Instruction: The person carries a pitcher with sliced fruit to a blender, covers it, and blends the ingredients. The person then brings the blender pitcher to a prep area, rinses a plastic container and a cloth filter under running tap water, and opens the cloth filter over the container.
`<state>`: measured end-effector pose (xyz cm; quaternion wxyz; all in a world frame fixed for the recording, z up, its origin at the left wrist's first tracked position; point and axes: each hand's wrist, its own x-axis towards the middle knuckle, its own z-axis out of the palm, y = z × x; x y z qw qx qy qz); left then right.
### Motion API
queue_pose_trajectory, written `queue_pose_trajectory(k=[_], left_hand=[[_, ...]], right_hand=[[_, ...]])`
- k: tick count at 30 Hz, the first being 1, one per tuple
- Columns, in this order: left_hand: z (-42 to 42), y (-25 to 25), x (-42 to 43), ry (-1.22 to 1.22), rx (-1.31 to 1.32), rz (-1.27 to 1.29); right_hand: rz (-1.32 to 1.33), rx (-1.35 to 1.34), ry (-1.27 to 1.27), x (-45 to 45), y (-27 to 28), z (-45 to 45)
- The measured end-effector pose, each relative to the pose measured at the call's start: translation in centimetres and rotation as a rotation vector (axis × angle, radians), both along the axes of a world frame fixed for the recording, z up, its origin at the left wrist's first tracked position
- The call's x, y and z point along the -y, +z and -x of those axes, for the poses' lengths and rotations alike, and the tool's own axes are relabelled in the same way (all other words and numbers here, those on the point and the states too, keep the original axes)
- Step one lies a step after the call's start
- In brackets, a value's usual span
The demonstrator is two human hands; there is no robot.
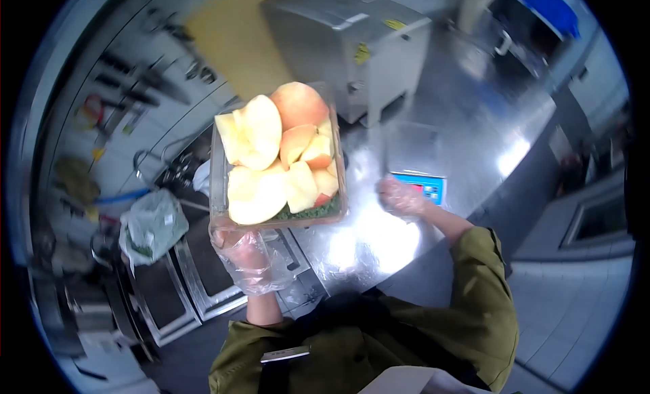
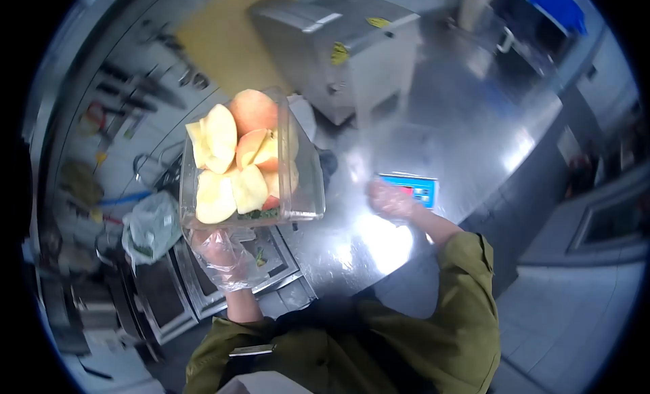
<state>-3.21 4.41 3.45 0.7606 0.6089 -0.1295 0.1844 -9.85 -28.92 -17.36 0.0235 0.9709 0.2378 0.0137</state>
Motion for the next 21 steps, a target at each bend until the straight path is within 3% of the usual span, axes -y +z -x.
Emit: queue_pose_trajectory(k=[2,3,4,6,7,10,14,15,16,19,21], left_hand=[[0.8,0.5,-2.5,0.058,0.022,-0.015],[1.2,0.7,-4.8,0.221,0.180,-0.377],[2.2,0.6,-6.4,0.237,0.113,-0.272],[4.1,0.8,-9.9,0.281,0.006,-0.090],[5.0,0.1,-13.3,0.309,0.014,-0.214],[9.7,-1.2,-19.9,0.745,0.171,-0.683],[15.6,-3.4,-28.5,0.858,0.075,-0.382],[17.6,-4.0,-31.0,0.904,0.069,-0.337],[19.5,-4.6,-33.7,0.950,0.061,-0.302],[26.1,-6.6,-42.0,1.094,0.034,-0.255],[29.1,-8.7,-46.1,1.218,0.007,-0.232]], right_hand=[[-0.188,0.251,-0.040,4.1,-2.8,-0.2],[-0.122,0.111,-0.177,4.4,-2.2,-0.7],[-0.058,-0.051,-0.309,3.9,-1.0,-0.3],[-0.086,0.074,-0.283,1.2,0.9,0.3],[-0.088,0.133,-0.181,-1.1,2.1,-0.9],[-0.165,0.222,0.000,-8.2,4.6,-1.2],[-0.428,0.257,0.349,-27.2,9.0,-5.0],[-0.560,0.396,0.542,-32.4,8.7,-5.3],[-0.481,0.178,0.577,-37.8,10.1,-4.9],[-0.631,0.003,0.735,-51.4,6.1,-2.7],[-0.770,-0.201,0.778,-55.4,-2.9,-3.2]])
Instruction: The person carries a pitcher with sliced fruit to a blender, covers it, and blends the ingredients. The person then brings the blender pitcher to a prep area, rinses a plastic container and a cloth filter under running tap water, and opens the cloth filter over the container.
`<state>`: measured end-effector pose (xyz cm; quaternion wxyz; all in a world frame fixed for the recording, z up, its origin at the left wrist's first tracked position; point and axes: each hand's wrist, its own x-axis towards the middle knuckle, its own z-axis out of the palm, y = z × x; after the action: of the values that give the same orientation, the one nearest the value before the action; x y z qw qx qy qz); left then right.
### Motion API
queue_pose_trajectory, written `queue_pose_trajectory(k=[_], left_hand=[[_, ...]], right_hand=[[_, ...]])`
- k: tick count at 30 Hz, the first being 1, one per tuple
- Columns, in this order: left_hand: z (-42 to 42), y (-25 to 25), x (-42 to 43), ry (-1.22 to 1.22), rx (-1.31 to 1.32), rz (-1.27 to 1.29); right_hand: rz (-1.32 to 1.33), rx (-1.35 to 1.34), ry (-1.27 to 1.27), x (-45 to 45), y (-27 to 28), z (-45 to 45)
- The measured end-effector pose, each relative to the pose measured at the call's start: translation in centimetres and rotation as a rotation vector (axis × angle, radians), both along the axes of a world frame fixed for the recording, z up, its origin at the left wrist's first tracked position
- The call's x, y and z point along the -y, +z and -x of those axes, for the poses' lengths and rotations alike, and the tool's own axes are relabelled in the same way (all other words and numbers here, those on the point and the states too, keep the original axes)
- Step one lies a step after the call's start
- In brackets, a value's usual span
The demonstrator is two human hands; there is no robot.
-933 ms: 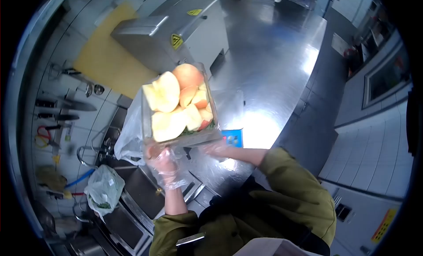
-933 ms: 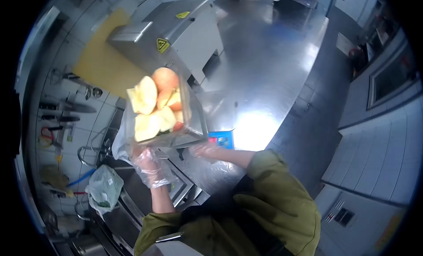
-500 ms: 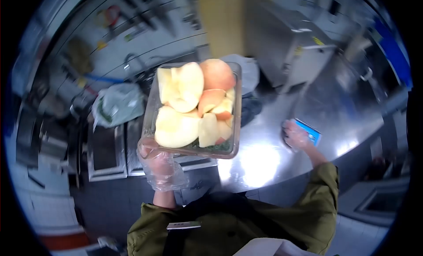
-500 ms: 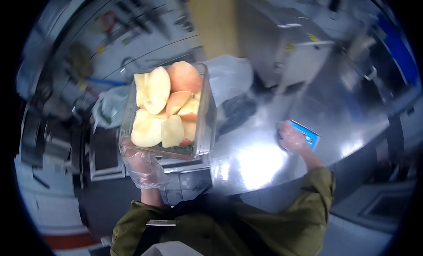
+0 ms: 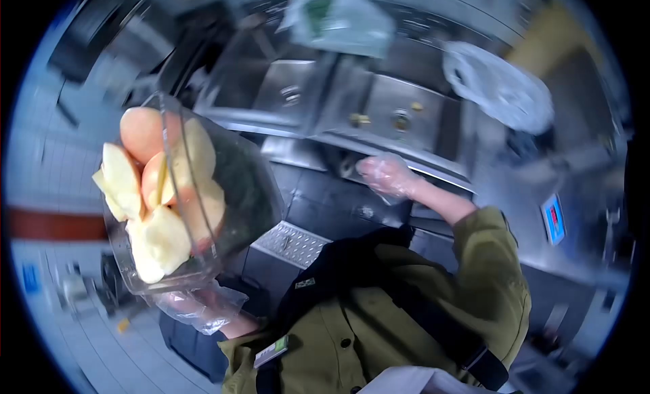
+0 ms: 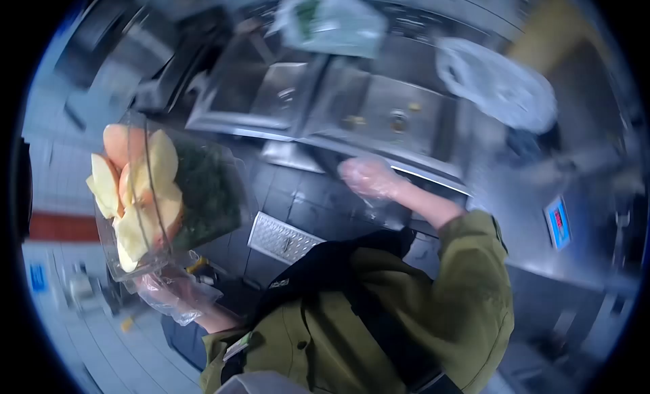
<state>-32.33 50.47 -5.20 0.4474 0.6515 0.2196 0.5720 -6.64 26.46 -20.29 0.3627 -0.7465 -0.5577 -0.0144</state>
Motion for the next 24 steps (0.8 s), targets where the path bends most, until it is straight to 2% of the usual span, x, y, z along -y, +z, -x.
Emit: queue_pose_trajectory(k=[2,4,6,7,9,12,13,14,15,16,17,18,19,20,21,22,23,24], left_hand=[[4.3,-1.5,-3.9,0.159,-0.001,0.007],[7.9,-3.5,-8.7,0.299,-0.028,0.010],[9.7,-5.6,-13.1,0.434,-0.079,-0.012],[10.2,-8.1,-16.0,0.493,-0.093,0.004],[9.4,-12.1,-21.5,0.619,-0.124,0.038],[5.5,-17.1,-30.7,0.817,-0.138,-0.010],[13.1,-8.2,-32.0,0.899,-0.075,-0.119],[12.3,-12.3,-41.5,0.937,-0.004,-0.031],[12.0,-12.6,-45.4,0.976,0.056,-0.001],[13.4,-12.3,-48.9,1.016,0.100,0.035],[15.1,-13.1,-51.6,1.047,0.107,0.039],[14.8,-12.4,-53.7,1.066,0.125,0.088],[14.7,-11.9,-56.6,1.096,0.161,0.142],[14.5,-8.3,-52.8,1.053,0.220,0.112],[15.2,-9.7,-58.4,1.047,0.248,0.133],[16.9,-10.2,-61.1,1.027,0.266,0.130],[16.5,-11.8,-63.1,0.994,0.265,0.113],[16.1,-12.8,-65.8,1.152,0.305,0.091]], right_hand=[[0.209,-0.040,0.043,-4.5,-3.7,0.4],[0.686,0.095,-0.078,-6.9,-7.2,0.2],[1.046,-0.233,-0.202,-7.6,-9.8,-1.0],[1.175,-0.188,-0.153,-7.6,-15.9,-3.4],[1.110,-0.197,-0.261,-11.8,-14.3,-4.6],[1.247,-0.317,-0.344,-18.1,-21.0,-11.3],[1.247,-0.194,-0.139,-19.7,-17.1,-5.7],[1.309,0.079,0.017,-32.1,-16.0,-7.2],[1.314,0.327,0.196,-39.8,-13.7,-7.4],[1.350,0.107,0.359,-41.9,-21.9,-12.4],[1.311,0.131,0.407,-51.5,-20.0,-11.3],[1.325,0.152,0.349,-60.1,-20.2,-10.9],[1.142,0.134,0.385,-68.9,-19.3,-10.0],[0.906,0.077,0.429,-71.6,-17.8,-7.0],[0.951,0.147,0.435,-84.0,-15.3,-4.9],[0.815,0.048,0.434,-91.7,-14.0,-2.4],[0.533,0.029,0.503,-97.8,-15.6,-1.2],[0.447,0.040,0.516,-104.1,-16.1,-0.1]])
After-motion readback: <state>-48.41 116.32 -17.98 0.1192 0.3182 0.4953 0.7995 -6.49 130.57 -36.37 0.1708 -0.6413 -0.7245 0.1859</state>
